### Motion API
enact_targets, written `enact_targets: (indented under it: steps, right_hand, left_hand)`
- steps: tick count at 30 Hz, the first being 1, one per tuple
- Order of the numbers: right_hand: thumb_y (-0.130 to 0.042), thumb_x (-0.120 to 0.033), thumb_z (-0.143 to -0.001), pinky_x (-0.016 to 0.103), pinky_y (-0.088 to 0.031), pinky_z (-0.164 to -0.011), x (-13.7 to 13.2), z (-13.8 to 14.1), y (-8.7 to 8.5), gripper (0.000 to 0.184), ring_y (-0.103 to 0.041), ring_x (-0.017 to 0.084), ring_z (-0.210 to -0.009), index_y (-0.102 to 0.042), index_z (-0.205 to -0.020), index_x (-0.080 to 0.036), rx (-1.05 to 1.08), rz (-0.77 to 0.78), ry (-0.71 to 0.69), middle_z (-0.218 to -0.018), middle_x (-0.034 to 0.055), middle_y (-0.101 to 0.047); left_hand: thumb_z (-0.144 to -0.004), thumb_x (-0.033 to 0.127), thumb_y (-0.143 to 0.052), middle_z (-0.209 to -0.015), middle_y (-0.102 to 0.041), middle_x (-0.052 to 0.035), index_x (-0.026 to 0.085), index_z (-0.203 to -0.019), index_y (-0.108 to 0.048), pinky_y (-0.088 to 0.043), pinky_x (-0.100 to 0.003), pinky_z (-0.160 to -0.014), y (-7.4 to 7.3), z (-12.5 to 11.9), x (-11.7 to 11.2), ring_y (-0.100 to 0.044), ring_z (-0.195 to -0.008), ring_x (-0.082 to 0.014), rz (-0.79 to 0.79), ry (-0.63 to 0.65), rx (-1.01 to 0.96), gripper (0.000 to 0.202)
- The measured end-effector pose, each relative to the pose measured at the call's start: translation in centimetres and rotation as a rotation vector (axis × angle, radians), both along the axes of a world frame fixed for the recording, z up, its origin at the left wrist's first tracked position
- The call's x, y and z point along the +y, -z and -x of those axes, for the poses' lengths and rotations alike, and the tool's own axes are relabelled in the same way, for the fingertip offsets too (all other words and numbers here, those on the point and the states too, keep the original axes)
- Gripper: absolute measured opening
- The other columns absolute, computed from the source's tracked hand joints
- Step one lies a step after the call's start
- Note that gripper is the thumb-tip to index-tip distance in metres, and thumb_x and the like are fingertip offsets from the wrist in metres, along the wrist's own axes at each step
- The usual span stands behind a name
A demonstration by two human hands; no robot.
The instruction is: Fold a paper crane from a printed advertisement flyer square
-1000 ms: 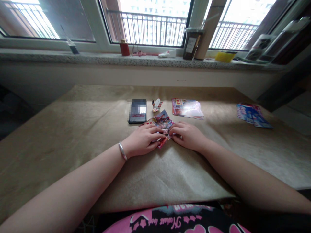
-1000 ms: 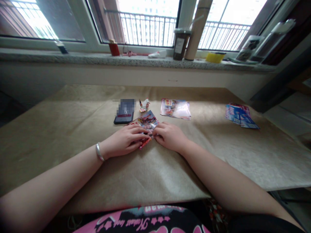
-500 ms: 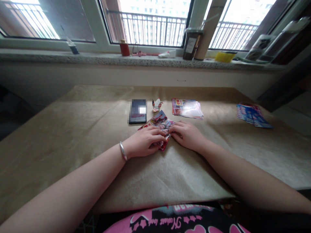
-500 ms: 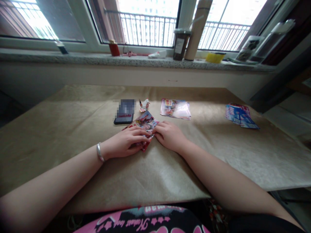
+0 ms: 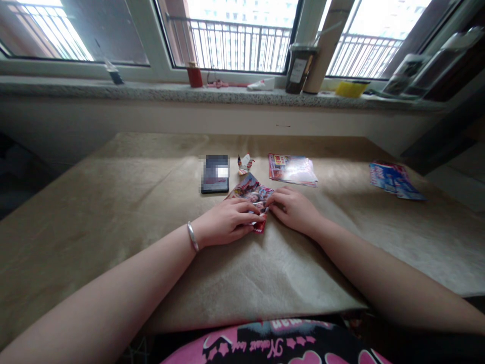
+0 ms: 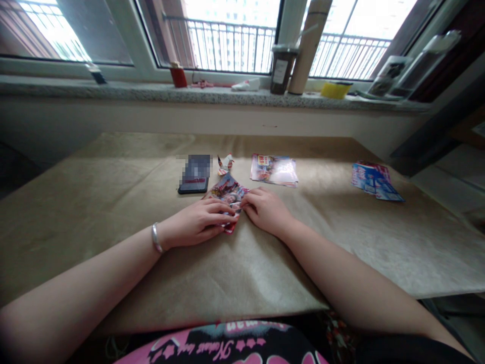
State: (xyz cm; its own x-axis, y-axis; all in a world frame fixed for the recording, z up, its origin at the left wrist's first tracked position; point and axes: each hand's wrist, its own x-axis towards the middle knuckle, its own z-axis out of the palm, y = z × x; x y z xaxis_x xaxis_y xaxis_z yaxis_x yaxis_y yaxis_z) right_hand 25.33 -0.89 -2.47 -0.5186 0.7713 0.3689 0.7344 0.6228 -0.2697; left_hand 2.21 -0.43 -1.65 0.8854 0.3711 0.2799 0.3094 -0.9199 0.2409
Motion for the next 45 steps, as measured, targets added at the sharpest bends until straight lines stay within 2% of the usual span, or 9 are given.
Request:
enact_targets:
  steps: [8,11,15,19,29,32,37,45]
  right_hand:
    - [-0.058,-0.023,-0.081,0.034,-0.045,-0.083,1.0,-1.1,0.7,0.01,-0.057,0.019,-0.088,-0.068,-0.082,-0.022,0.029,0.051,0.034,-0.091,0.0053,-0.063]
    - [-0.057,-0.022,-0.081,0.036,-0.046,-0.085,1.2,-1.3,0.9,0.011,-0.057,0.019,-0.091,-0.069,-0.081,-0.022,0.077,0.068,0.046,-0.095,0.006,-0.061]
    - [-0.058,-0.024,-0.082,0.043,-0.043,-0.094,1.2,-1.2,1.2,0.011,-0.053,0.023,-0.106,-0.068,-0.082,-0.022,0.107,0.057,0.085,-0.11,0.0087,-0.057]
    - [-0.059,-0.023,-0.081,0.047,-0.038,-0.099,1.1,-1.1,1.3,0.008,-0.048,0.025,-0.117,-0.066,-0.083,-0.021,0.148,0.09,0.107,-0.121,0.0108,-0.053]
    - [-0.058,-0.012,-0.079,0.043,-0.036,-0.103,1.8,-1.4,1.5,0.012,-0.05,0.023,-0.119,-0.066,-0.082,-0.019,0.238,0.249,0.091,-0.127,0.0115,-0.054]
    - [-0.058,-0.015,-0.079,0.043,-0.037,-0.101,2.0,-1.5,1.7,0.01,-0.053,0.022,-0.116,-0.066,-0.081,-0.02,0.272,0.258,0.079,-0.12,0.0088,-0.059]
    - [-0.059,-0.027,-0.079,0.035,-0.046,-0.083,2.0,-1.4,1.6,0.007,-0.061,0.019,-0.088,-0.062,-0.081,-0.02,0.331,0.261,0.103,-0.091,0.0034,-0.067]
    - [-0.057,-0.024,-0.081,0.034,-0.044,-0.082,2.0,-0.7,1.5,0.005,-0.056,0.019,-0.088,-0.059,-0.084,-0.02,0.339,0.153,0.111,-0.088,0.0034,-0.062]
  left_hand:
    - [-0.091,0.025,-0.044,-0.12,-0.059,-0.0053,0.026,-0.12,-0.057,-0.042,-0.041,-0.095,-0.1,-0.2,-0.2,-0.051,-0.111,-0.0227,-0.017,0.015,0.024,0.031]
    - [-0.091,0.023,-0.044,-0.12,-0.059,-0.0043,0.028,-0.12,-0.057,-0.039,-0.043,-0.099,0.2,-0.1,-0.2,-0.046,-0.117,-0.0234,-0.019,0.01,0.024,0.032]
    - [-0.09,0.021,-0.045,-0.121,-0.057,-0.0032,0.029,-0.12,-0.057,-0.033,-0.046,-0.106,0.6,-0.2,-0.3,-0.037,-0.126,-0.0244,-0.016,-0.002,0.019,0.034]
    - [-0.089,0.02,-0.045,-0.123,-0.056,-0.0038,0.028,-0.119,-0.057,-0.032,-0.046,-0.107,0.6,-0.2,-0.4,-0.036,-0.126,-0.0244,0.003,0.001,0.022,0.034]
    - [-0.09,0.022,-0.046,-0.124,-0.054,-0.0058,0.025,-0.118,-0.057,-0.029,-0.047,-0.109,0.5,-0.3,-0.5,-0.03,-0.131,-0.026,0.036,0.013,0.014,0.031]
    - [-0.09,0.022,-0.045,-0.123,-0.054,-0.0059,0.025,-0.118,-0.057,-0.029,-0.047,-0.109,0.5,-0.3,-0.4,-0.033,-0.129,-0.0256,0.033,0.012,0.026,0.031]
    - [-0.09,0.024,-0.044,-0.123,-0.053,-0.0069,0.027,-0.121,-0.055,-0.028,-0.049,-0.108,0.4,-0.3,-0.5,-0.035,-0.126,-0.0262,0.013,0.012,0.047,0.032]
    - [-0.089,0.027,-0.049,-0.123,-0.051,-0.0081,0.029,-0.123,-0.053,-0.03,-0.049,-0.105,0.2,-0.5,-0.6,-0.039,-0.123,-0.0266,0.018,0.008,0.078,0.035]
